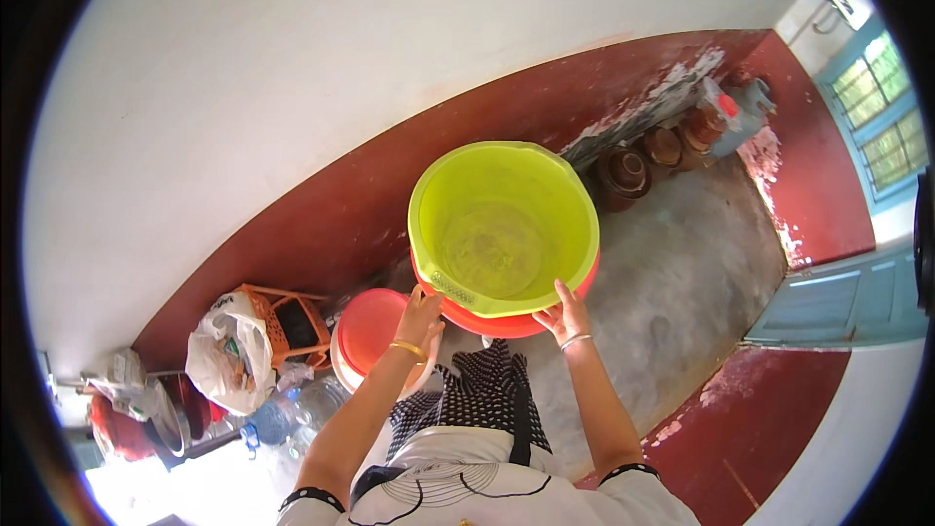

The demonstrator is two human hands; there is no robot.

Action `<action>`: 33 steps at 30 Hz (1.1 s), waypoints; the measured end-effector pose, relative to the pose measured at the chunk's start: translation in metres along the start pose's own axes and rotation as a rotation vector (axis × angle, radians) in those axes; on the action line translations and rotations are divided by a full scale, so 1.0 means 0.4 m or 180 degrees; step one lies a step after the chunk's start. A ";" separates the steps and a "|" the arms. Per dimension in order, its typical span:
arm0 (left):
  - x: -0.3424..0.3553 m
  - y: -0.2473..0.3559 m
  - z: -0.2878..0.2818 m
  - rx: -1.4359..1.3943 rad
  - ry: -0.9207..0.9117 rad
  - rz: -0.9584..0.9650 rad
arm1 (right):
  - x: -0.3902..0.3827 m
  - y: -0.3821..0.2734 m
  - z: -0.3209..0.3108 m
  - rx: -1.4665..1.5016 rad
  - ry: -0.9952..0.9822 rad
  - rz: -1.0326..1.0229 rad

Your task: The person walks into a utility area and picks up a large plastic water bottle. They pour water from the bottle into a metal pot on a small table, then place the bottle back on the floor. Finally, they pick up a pink plastic basin and walk out of the room.

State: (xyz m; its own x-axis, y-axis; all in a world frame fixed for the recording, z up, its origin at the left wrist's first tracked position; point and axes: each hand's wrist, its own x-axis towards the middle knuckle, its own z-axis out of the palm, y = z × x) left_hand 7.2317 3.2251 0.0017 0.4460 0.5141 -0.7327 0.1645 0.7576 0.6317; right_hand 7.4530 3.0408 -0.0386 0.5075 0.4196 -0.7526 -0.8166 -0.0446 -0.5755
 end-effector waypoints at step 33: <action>0.510 -0.263 0.143 -0.0097 0.1581 -0.0692 | -0.089 -0.236 -0.210 0.0740 -0.0536 0.0569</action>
State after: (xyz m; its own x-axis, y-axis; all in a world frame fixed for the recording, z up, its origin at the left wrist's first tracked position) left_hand 7.3556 3.2273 -0.1996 -0.0662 0.4670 -0.8818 0.1776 0.8751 0.4501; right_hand 7.5351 2.9537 0.0157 0.3138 0.5684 -0.7605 -0.9393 0.0689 -0.3361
